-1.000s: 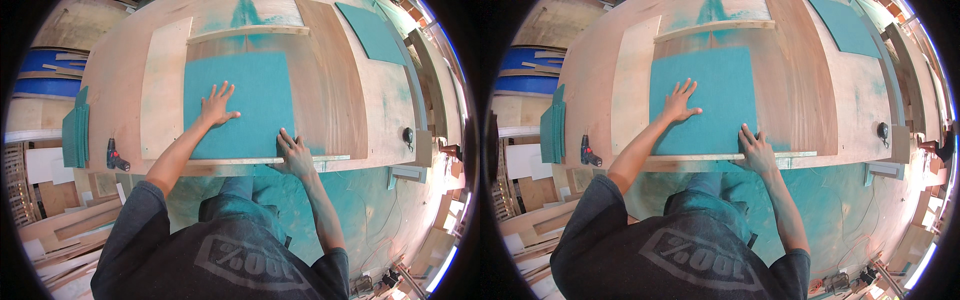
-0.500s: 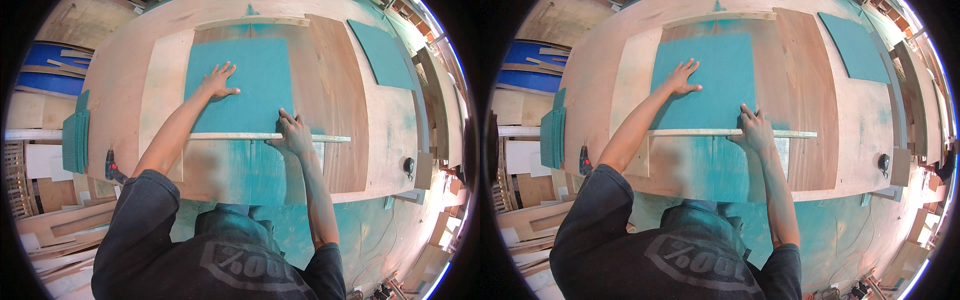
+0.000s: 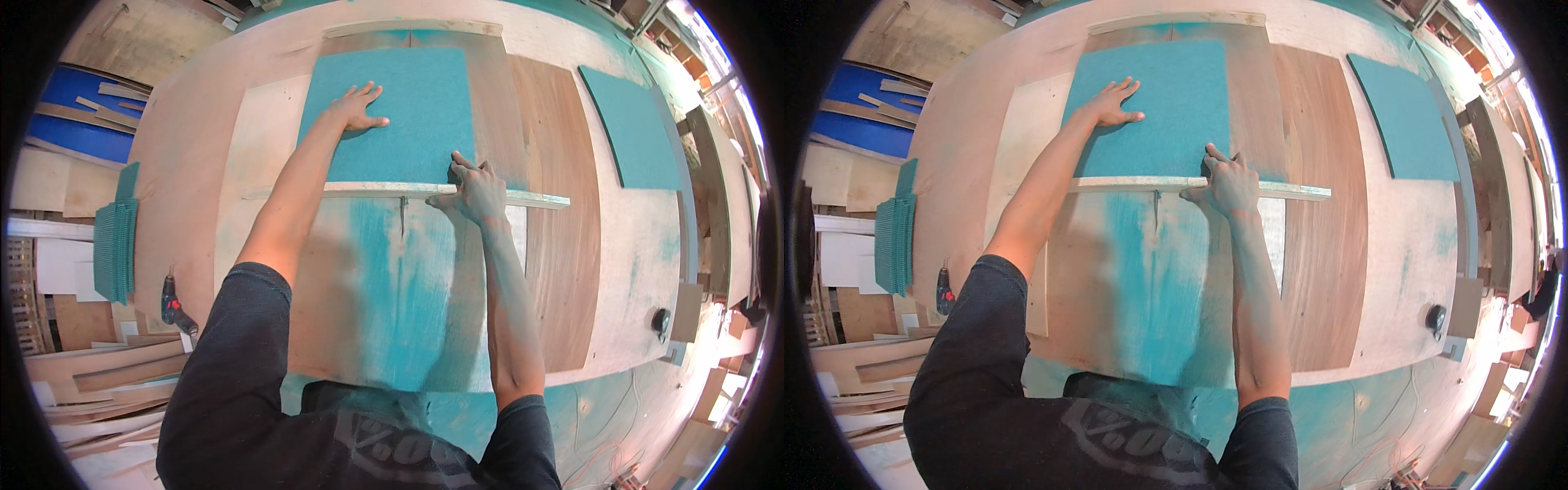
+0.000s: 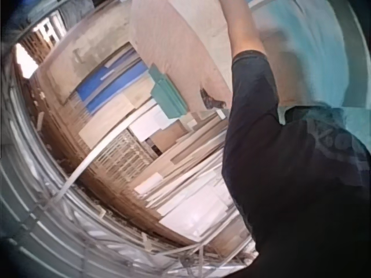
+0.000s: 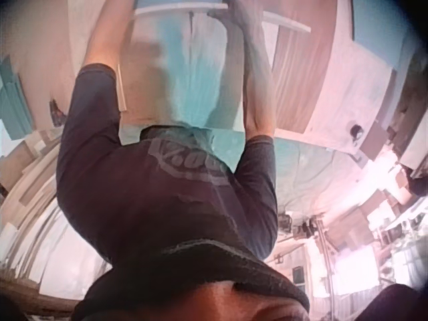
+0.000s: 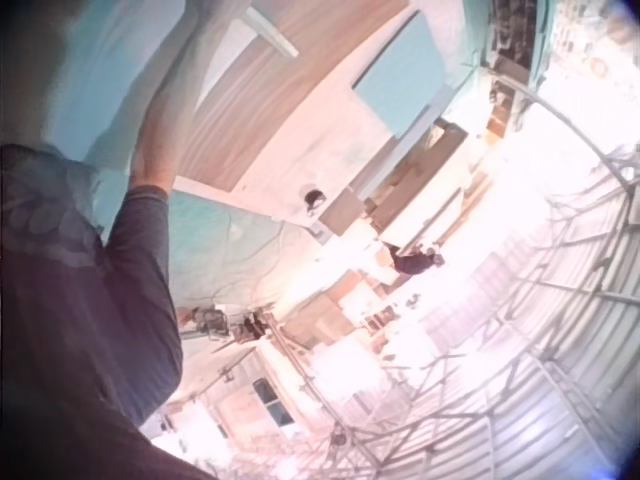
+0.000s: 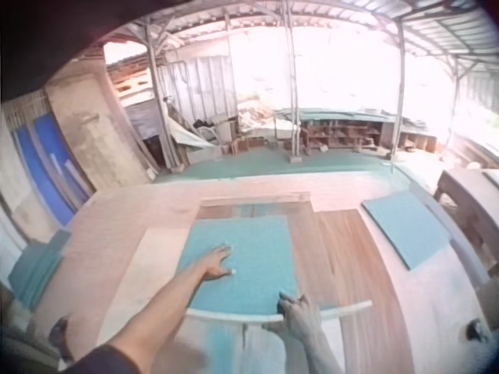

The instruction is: The person repeatedly rubs a teal rectangular board against a wooden guide bar on a workbench. The action is performed by hand in a repetitive back-and-forth motion to smooth the board's surface. The person handles the board with both hands, maintaining contact with the guide throughout the process.

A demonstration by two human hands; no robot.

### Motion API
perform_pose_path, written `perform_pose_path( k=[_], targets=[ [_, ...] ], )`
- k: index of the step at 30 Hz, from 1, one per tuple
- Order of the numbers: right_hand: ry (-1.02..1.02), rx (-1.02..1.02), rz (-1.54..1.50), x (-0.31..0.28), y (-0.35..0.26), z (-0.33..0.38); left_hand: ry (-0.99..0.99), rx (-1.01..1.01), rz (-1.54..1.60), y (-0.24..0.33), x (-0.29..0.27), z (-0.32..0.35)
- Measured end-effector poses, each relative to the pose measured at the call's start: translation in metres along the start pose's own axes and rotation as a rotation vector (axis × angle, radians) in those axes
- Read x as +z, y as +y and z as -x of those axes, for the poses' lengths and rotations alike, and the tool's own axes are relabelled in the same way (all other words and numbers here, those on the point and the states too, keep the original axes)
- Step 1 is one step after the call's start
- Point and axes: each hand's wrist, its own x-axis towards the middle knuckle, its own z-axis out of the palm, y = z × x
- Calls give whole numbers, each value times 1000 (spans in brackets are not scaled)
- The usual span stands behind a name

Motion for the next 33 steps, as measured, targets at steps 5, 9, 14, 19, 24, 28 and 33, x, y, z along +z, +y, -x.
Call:
perform_pose_path(
  k=[5, 9, 14, 19, 24, 28, 33],
  targets=[
    [-19, 31, 65, -9, 3, -52, 30, -85, 33, -8, -13, -33],
    [-2, 21, 32, -7, 12, -54, 56, -73, -28, -9, -11, -33],
    [28, 12, 26, 1, 11, -32, 34, -88, -59, 4, -10, 1],
    [-9, 50, -110, -9, 0, 29, -37, -119, -46, 37, -3, 67],
    [-8, 57, -134, -2, -16, 121, -48, -127, -17, 68, 21, 158],
    [-7, 33, -112, -2, -38, 209, -43, -126, 29, 92, 51, 246],
    [39, 6, -95, -5, -67, 316, -69, -127, 63, 131, 71, 352]
  ],
)
